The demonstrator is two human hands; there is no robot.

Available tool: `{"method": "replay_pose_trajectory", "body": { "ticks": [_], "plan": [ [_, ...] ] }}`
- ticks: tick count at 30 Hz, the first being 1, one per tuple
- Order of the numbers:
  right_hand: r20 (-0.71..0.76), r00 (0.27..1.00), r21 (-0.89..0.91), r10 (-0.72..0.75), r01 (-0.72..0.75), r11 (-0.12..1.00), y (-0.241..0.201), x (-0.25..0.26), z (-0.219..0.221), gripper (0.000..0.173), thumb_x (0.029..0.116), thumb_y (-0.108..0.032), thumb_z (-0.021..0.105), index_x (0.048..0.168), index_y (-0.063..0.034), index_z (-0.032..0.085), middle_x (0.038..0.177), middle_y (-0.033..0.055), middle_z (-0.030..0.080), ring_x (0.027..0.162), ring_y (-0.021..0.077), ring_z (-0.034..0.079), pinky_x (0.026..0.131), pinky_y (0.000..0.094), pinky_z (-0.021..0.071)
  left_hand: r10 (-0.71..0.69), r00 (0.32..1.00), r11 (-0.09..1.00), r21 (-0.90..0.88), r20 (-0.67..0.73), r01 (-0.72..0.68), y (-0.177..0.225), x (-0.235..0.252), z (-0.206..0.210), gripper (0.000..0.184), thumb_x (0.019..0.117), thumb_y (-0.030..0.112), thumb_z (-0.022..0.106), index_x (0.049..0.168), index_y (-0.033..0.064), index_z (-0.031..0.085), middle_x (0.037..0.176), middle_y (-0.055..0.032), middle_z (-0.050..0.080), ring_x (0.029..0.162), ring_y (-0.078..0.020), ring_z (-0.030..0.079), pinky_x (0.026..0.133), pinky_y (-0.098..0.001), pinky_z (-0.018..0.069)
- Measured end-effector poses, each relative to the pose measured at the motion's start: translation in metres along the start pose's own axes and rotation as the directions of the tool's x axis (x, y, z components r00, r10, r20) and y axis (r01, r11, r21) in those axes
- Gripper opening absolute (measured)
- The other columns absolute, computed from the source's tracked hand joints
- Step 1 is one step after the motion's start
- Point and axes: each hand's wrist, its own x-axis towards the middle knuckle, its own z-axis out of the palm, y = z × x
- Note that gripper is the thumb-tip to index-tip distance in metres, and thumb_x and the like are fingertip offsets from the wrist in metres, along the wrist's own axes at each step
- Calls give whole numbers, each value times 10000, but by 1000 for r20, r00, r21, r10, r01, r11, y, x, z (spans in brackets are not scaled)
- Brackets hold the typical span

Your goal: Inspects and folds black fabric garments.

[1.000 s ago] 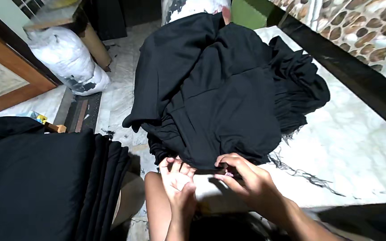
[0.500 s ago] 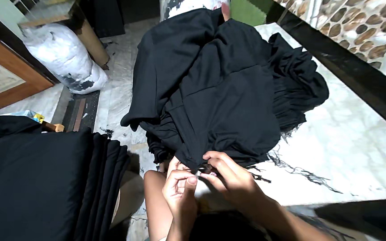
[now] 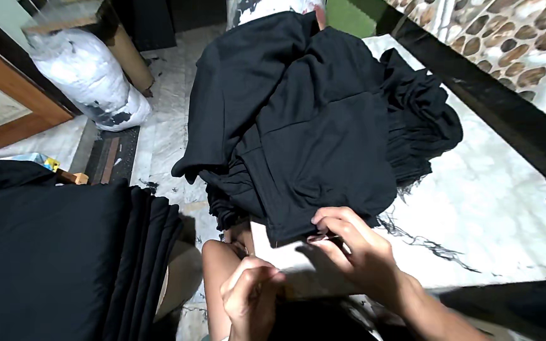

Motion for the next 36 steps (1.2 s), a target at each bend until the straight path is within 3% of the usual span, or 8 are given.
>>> {"method": "replay_pose_trajectory", "body": {
  "ticks": [13, 17, 20, 23, 26, 28, 33, 36],
  "plan": [
    [60, 989, -168, -136, 144, 975, -6, 5, 3, 176, 1042, -148, 522, 998, -48, 661, 843, 112, 677, 789, 205, 660, 745, 241, 534, 58, 975, 996, 47, 215, -70, 12, 9, -7, 378, 1071, 394, 481, 892, 100, 637, 924, 11, 666, 938, -25, 647, 855, -173, 534],
    [-52, 989, 0, -137, 137, 991, -15, 3, -10, 234, 1103, -251, 448, 996, -65, 541, 904, 90, 609, 863, 144, 608, 818, 185, 492, -220, 908, 909, 412, 357, 58, 3, 57, -21, 918, 966, 757, 216, 1404, 51, 604, 1346, -145, 638, 1250, -216, 585, 1053, -397, 462],
    [-116, 989, 146, -87, 104, 984, -20, -1, -10, 224, 1100, -320, 458, 1046, -102, 466, 1018, 49, 595, 950, 55, 611, 843, 134, 479, -75, 781, 992, 124, 620, -3, 11, 96, 1, 914, 991, 709, 222, 1416, -22, 569, 1307, -161, 683, 1131, -185, 680, 952, -379, 535],
    [-176, 984, 134, -36, 60, 989, -14, -11, -16, 177, 1087, -328, 487, 1064, -153, 482, 1064, -20, 584, 1013, -2, 595, 890, 114, 467, -37, 923, 959, -248, 383, 141, 7, 136, -10, 880, 942, 782, 263, 1390, 118, 626, 1396, 37, 643, 1303, -61, 569, 1109, -307, 457],
    [-230, 973, 61, 37, -24, 998, 4, -21, -23, 148, 1074, -274, 520, 1089, -130, 492, 1068, -4, 592, 1015, -3, 595, 875, 113, 478, -283, 956, 938, -235, -84, 257, -33, 171, -28, 655, 1082, 534, 194, 1637, 209, 72, 1669, -24, 228, 1484, -175, 365, 1163, -399, 397],
    [-233, 964, 51, 124, -115, 992, 21, -24, -25, 167, 1040, -241, 557, 1083, -88, 505, 1069, 20, 593, 1021, -43, 584, 885, 72, 464, -340, 916, 940, -74, -214, 332, -46, 170, -26, 634, 1104, 332, 280, 1639, 150, -7, 1682, -99, 150, 1464, -168, 393, 1134, -338, 431],
    [-11, 993, -210, 121, -120, 970, 56, -27, -27, 363, 922, -300, 660, 1151, -18, 659, 1077, 237, 580, 816, 232, 590, 686, 294, 503, 89, 996, 933, 350, 0, -84, -31, 99, 19, 353, 947, 163, 624, 1208, -74, 591, 1230, -166, 592, 1121, -125, 592, 948, -271, 506],
    [-94, 992, -296, -80, 49, 954, 61, -23, -27, 182, 987, -158, 531, 958, -69, 687, 862, 151, 590, 707, 224, 559, 618, 280, 459, 196, 963, 908, 337, 183, -248, -28, 70, 50, 211, 908, 95, 589, 988, -34, 735, 901, -146, 677, 845, -142, 660, 788, -217, 547]
  ]
}}
